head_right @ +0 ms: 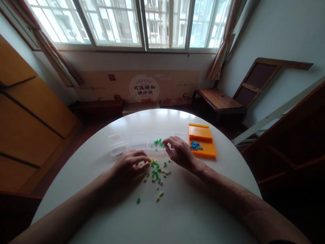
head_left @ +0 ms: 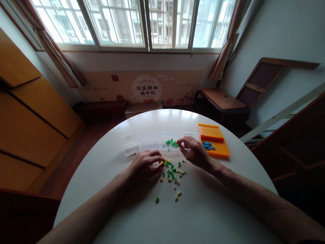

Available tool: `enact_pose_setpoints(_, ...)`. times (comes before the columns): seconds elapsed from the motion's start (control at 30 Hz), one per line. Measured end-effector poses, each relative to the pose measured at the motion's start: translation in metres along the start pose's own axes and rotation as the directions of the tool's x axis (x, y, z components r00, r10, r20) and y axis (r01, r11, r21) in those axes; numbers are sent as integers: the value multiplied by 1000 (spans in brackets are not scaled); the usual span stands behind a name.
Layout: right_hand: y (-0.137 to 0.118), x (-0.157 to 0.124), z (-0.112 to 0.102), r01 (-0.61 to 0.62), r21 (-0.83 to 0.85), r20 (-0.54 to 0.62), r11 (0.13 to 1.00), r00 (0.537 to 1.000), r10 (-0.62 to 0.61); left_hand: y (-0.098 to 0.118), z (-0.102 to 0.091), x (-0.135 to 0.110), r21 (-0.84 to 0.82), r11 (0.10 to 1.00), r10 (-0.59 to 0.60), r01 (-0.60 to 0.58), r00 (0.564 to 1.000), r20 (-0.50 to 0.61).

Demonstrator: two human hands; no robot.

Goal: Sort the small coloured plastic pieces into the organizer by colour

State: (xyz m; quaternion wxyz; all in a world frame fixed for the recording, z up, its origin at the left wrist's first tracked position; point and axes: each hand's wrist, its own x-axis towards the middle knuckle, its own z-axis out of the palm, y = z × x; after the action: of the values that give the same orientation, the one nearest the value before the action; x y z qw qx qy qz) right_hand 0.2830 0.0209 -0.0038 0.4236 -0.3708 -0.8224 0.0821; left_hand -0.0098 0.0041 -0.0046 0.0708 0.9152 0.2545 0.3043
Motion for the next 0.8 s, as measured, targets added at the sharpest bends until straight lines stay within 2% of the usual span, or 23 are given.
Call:
enact_pose_setpoints(0.13, -2, -16, -3, 130, 19, 105, 991, 986, -131, -5, 4, -2, 28, 999, -24, 23, 999, 24)
enact_pose_setpoints(0.27, -8, -19, -9, 208, 65, 181, 976, 959, -217, -8, 6, -2, 30, 999, -17, 15, 999, 51)
enact_pose_setpoints(0.5, -22, -15, -24, 196, 157, 347, 968, 907, -240, -11, 8, -3, 22, 1000, 4, -5, 997, 72)
enact_pose_setpoints(0.8, -22, -17, -22, 216, 153, 363, 964, 895, -258, -6, 6, 3, 58, 998, -3, -1, 998, 69)
